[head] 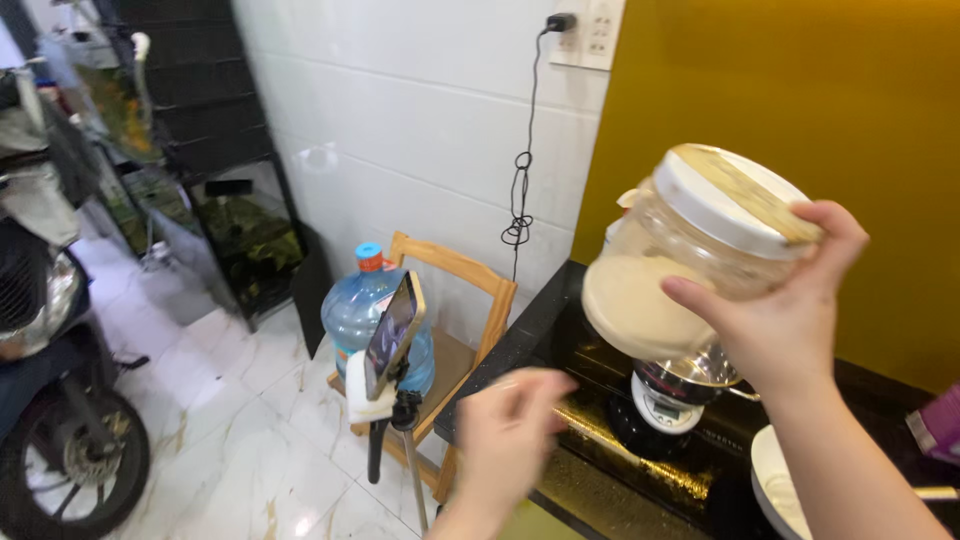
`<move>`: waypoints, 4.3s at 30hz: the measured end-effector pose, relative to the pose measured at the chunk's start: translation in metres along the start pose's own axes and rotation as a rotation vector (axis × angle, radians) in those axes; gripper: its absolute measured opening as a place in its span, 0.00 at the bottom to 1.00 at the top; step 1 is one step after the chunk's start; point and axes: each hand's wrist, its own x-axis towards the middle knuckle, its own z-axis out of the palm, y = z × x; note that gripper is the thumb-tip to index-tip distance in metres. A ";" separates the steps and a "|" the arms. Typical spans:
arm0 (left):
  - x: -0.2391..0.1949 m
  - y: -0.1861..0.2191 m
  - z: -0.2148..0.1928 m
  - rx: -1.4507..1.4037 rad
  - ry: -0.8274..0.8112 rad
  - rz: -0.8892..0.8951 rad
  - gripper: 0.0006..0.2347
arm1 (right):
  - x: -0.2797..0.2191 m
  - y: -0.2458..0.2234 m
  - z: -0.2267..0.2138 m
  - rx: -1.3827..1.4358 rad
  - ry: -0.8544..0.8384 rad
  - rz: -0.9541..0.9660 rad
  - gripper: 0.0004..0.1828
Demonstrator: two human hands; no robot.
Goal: The person pours a white granular substance from a jar into a pot on an induction cooktop, then cracks two eggs into a bowl and whisks them. The person also fills a small metal cup with water from the sink and adds it to the pot.
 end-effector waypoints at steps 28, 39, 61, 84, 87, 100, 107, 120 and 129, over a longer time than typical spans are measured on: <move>0.033 -0.076 -0.175 0.496 0.545 0.632 0.28 | -0.004 -0.060 0.050 -0.335 0.129 0.355 0.56; 0.036 -0.048 -0.139 0.526 -0.316 1.160 0.13 | 0.003 -0.044 0.015 -0.316 0.103 0.370 0.55; 0.149 -0.068 0.194 -0.856 -0.507 -0.249 0.32 | 0.048 0.147 -0.084 -0.021 -0.379 0.701 0.47; 0.249 -0.101 0.205 -0.916 -0.649 -0.806 0.40 | 0.106 0.262 -0.152 -0.362 -0.577 -0.044 0.60; 0.239 -0.123 0.218 -1.110 -0.716 -0.762 0.42 | 0.072 0.314 -0.127 0.530 -0.365 0.746 0.49; 0.237 -0.125 0.224 -0.999 -0.577 -0.636 0.38 | 0.019 0.325 -0.083 -0.112 0.055 0.417 0.12; 0.260 -0.111 0.189 -0.642 -0.421 -0.547 0.34 | 0.045 0.273 -0.068 -0.544 -0.654 -0.282 0.11; 0.256 -0.114 0.163 -0.567 -0.368 -0.491 0.35 | 0.045 0.295 -0.018 -0.584 -0.803 -0.197 0.08; 0.253 -0.115 0.163 -0.614 -0.346 -0.475 0.36 | 0.052 0.271 -0.034 -0.632 -0.807 -0.144 0.10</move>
